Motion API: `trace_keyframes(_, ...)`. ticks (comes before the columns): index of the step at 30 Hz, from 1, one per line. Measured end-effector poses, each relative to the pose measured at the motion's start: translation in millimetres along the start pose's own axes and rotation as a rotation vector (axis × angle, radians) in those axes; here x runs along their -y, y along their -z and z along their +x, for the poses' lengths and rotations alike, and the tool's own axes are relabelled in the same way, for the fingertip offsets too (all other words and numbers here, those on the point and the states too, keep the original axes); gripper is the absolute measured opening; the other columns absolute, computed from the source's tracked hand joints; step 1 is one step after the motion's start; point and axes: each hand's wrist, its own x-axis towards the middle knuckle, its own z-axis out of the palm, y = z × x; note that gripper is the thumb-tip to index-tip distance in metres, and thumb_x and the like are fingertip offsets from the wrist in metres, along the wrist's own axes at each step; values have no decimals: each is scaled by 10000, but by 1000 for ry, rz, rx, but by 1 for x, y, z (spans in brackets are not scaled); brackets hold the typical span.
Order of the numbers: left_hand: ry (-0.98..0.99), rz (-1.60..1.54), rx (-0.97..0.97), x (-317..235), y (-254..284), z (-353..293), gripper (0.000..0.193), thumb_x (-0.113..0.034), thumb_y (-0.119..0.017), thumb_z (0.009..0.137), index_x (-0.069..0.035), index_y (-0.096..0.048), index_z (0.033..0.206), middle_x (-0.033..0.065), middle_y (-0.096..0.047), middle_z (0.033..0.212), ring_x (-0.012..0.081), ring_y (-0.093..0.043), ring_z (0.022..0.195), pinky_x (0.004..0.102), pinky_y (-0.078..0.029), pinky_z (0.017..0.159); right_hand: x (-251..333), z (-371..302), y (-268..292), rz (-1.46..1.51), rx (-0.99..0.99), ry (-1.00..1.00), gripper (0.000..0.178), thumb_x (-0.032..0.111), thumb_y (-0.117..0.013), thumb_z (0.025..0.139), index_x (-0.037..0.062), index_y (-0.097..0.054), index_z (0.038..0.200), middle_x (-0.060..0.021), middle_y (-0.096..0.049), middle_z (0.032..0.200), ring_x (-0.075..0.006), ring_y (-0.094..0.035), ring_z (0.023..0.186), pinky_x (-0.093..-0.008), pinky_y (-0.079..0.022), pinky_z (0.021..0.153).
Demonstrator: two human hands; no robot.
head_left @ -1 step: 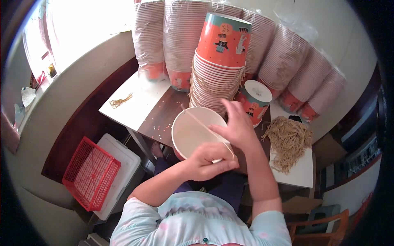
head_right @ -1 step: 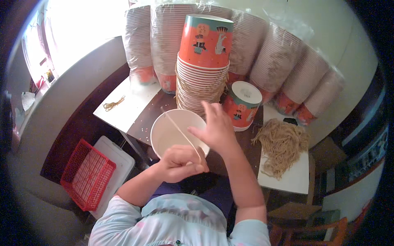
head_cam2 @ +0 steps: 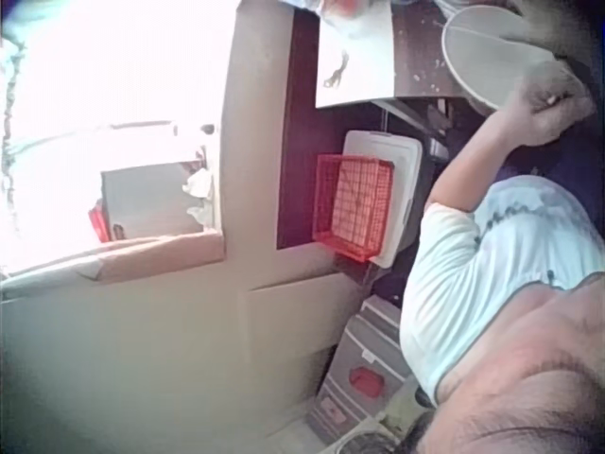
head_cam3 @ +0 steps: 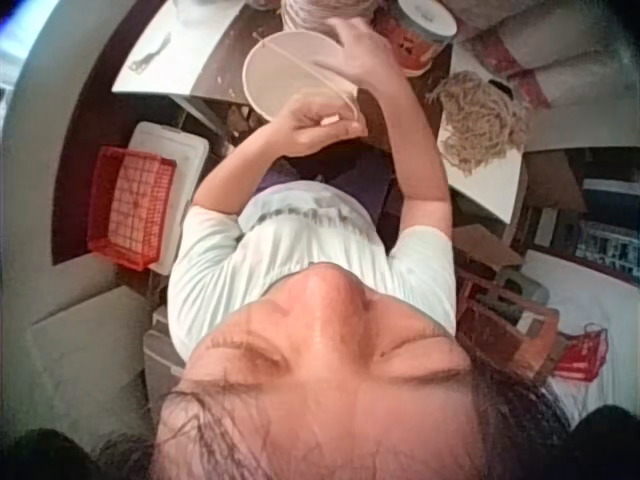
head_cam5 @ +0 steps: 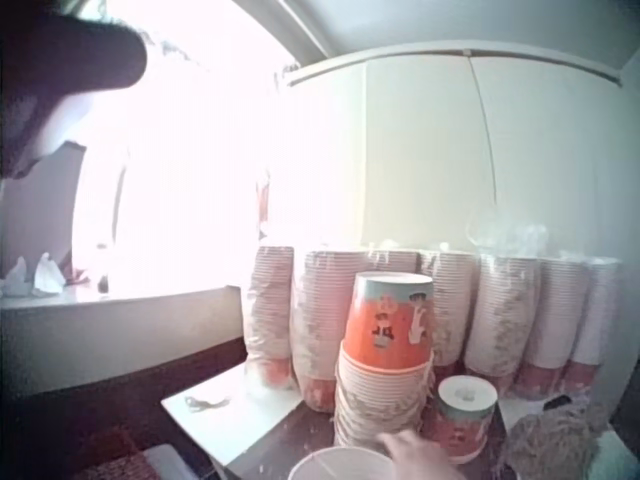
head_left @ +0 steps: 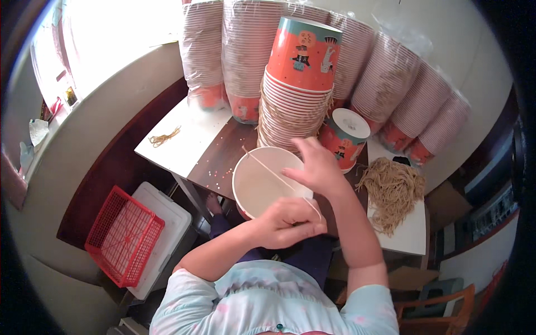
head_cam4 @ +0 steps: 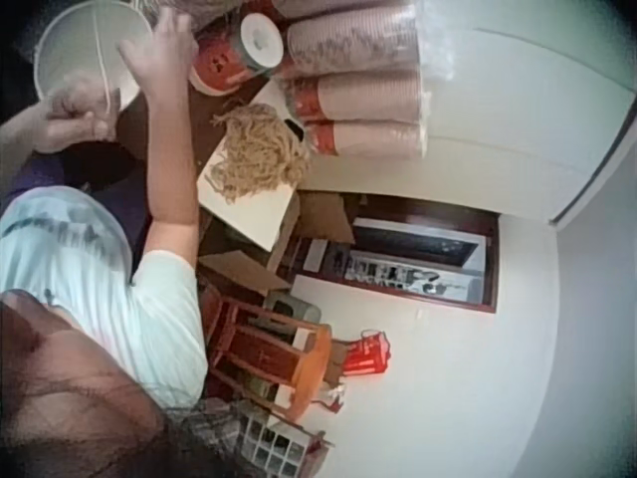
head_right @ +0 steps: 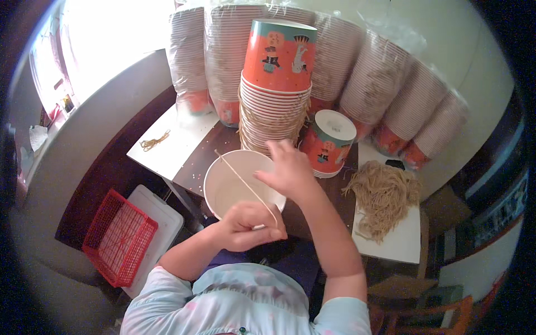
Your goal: Attaching string handles to printed paper buckets by threading the string through pre-cut holes and tying knots.
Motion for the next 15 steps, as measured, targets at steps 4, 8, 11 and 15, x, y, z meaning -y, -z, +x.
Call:
trace_keyframes(4,-9,238,138,-10,-11,-16,85,-60,-623,826,-1,-628,887,108,-623,843,255,-606,786,348,-473,709,-4,23,-7,-7,216,48,227,222,-648,772,63,-626,933,-150,-633,884,-350,-618,825,-434,-495,729)
trace_keyframes(8,-231,951,-325,-52,14,-65,548,-512,-657,728,-1,-650,924,127,-636,912,226,-555,717,343,-431,650,-1,-11,24,218,-537,241,170,191,-592,853,66,-625,964,-137,-649,915,-321,-635,813,-391,-506,711)
trace_keyframes(11,-212,501,-843,-44,43,-90,863,-679,-551,775,52,-498,1229,174,-556,1145,237,-539,949,377,-435,786,12,-27,46,310,-692,325,267,197,-610,857,20,-591,1056,-138,-660,972,-305,-647,876,-376,-511,773)
trace_keyframes(15,-103,138,-792,-34,66,-37,1173,-655,-693,668,-57,-87,1475,133,-244,1473,292,-320,1334,456,-282,1086,36,-22,81,271,-391,663,581,161,-596,773,-5,-449,1311,-212,-507,1288,-313,-502,1190,-413,-379,1005)
